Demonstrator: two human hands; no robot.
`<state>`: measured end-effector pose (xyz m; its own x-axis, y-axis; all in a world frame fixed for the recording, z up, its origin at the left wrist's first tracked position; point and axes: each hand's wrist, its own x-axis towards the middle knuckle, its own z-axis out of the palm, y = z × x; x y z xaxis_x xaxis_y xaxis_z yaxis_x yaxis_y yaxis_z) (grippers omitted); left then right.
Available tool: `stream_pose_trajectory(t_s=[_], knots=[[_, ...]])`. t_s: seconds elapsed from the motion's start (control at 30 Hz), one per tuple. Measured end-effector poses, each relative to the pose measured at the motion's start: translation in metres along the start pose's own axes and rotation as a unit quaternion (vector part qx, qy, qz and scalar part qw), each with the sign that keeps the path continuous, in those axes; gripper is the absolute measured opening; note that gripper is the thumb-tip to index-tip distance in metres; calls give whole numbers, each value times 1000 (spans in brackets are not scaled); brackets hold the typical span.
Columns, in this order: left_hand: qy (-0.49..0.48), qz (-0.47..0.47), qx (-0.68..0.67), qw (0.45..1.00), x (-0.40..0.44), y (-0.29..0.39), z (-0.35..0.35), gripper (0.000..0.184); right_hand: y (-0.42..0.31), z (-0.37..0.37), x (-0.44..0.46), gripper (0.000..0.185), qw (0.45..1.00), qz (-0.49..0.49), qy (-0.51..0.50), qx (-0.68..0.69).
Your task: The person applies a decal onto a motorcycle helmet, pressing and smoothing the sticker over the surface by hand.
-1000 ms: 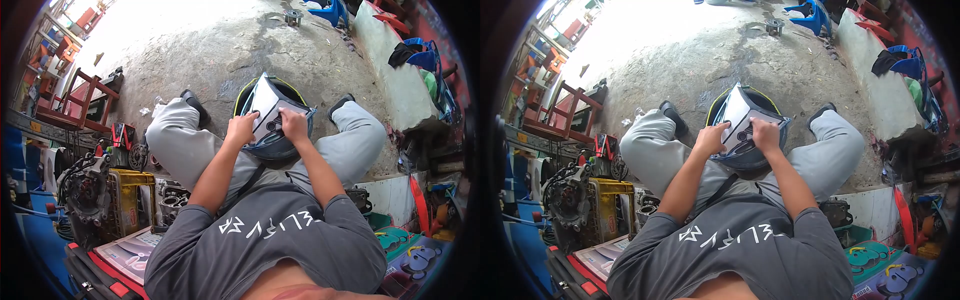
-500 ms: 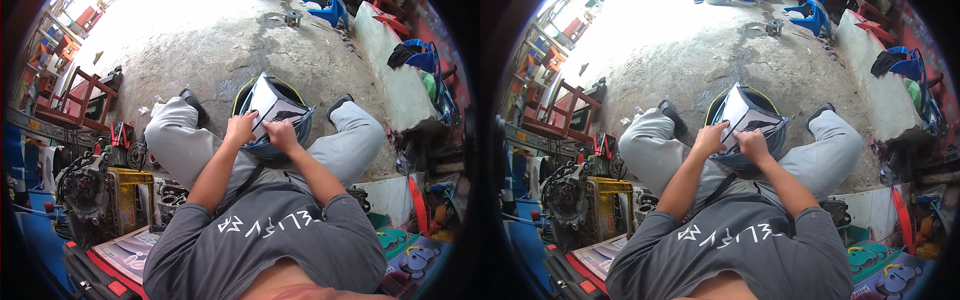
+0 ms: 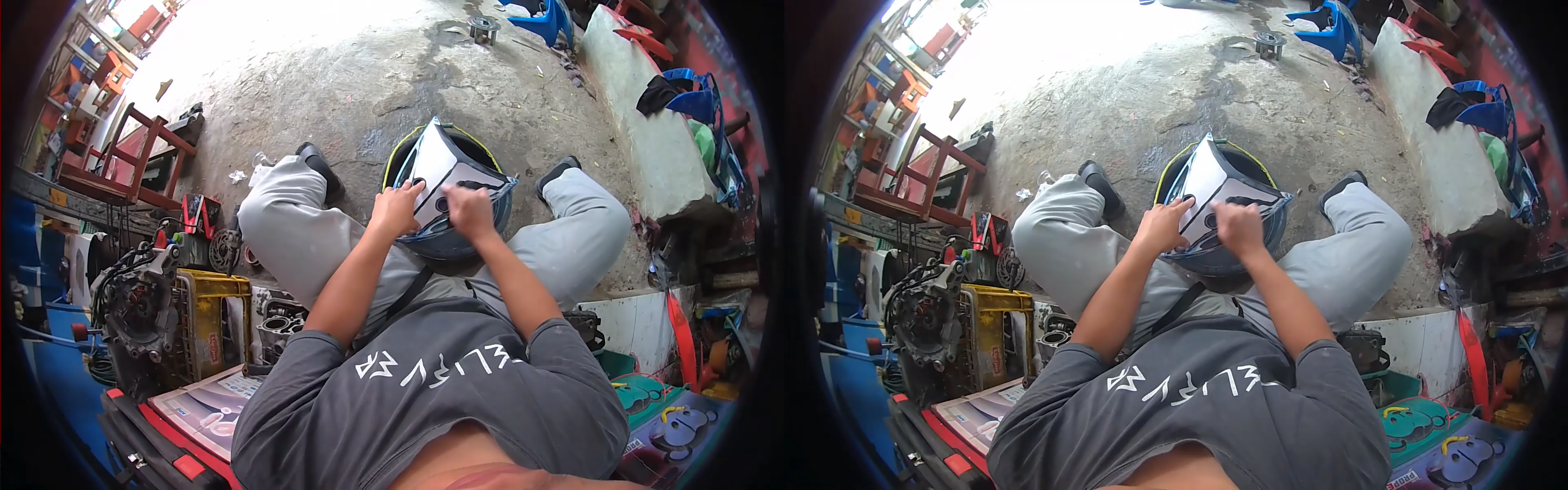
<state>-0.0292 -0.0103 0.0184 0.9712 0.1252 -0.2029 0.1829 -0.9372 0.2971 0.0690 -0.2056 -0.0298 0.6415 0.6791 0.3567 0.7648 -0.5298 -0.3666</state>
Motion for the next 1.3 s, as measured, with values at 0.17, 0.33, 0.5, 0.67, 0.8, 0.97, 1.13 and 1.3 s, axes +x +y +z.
stream_pose_trajectory(t_s=[0.17, 0.33, 0.5, 0.67, 0.8, 0.97, 1.13, 1.3], knots=[[1, 3, -2, 1000, 2, 0, 0, 104, 12, 7, -4, 21, 999, -7, 44, 7], [19, 12, -2, 1000, 0, -3, 3, 104, -15, 8, -11, 24, 999, -44, 15, 6], [-41, -7, -12, 999, 1, 3, -11, 111, 4, 3, -3, 24, 997, -8, 37, -72], [-33, -10, -7, 999, -1, 1, -6, 111, -18, 5, -11, 21, 998, -61, 1, 1], [-37, -10, -7, 999, -1, 3, -7, 110, 16, -2, 2, 20, 993, 59, 106, 12], [-1, -5, -14, 1000, 0, -1, 2, 105, -11, 12, -14, 20, 997, -63, -1, 37], [-30, -9, -17, 999, -2, 3, -10, 109, 15, -2, 5, 20, 990, 59, 127, 20], [-38, -9, -17, 999, 1, 1, -9, 110, -11, 3, -15, 21, 998, -45, -21, 38]])
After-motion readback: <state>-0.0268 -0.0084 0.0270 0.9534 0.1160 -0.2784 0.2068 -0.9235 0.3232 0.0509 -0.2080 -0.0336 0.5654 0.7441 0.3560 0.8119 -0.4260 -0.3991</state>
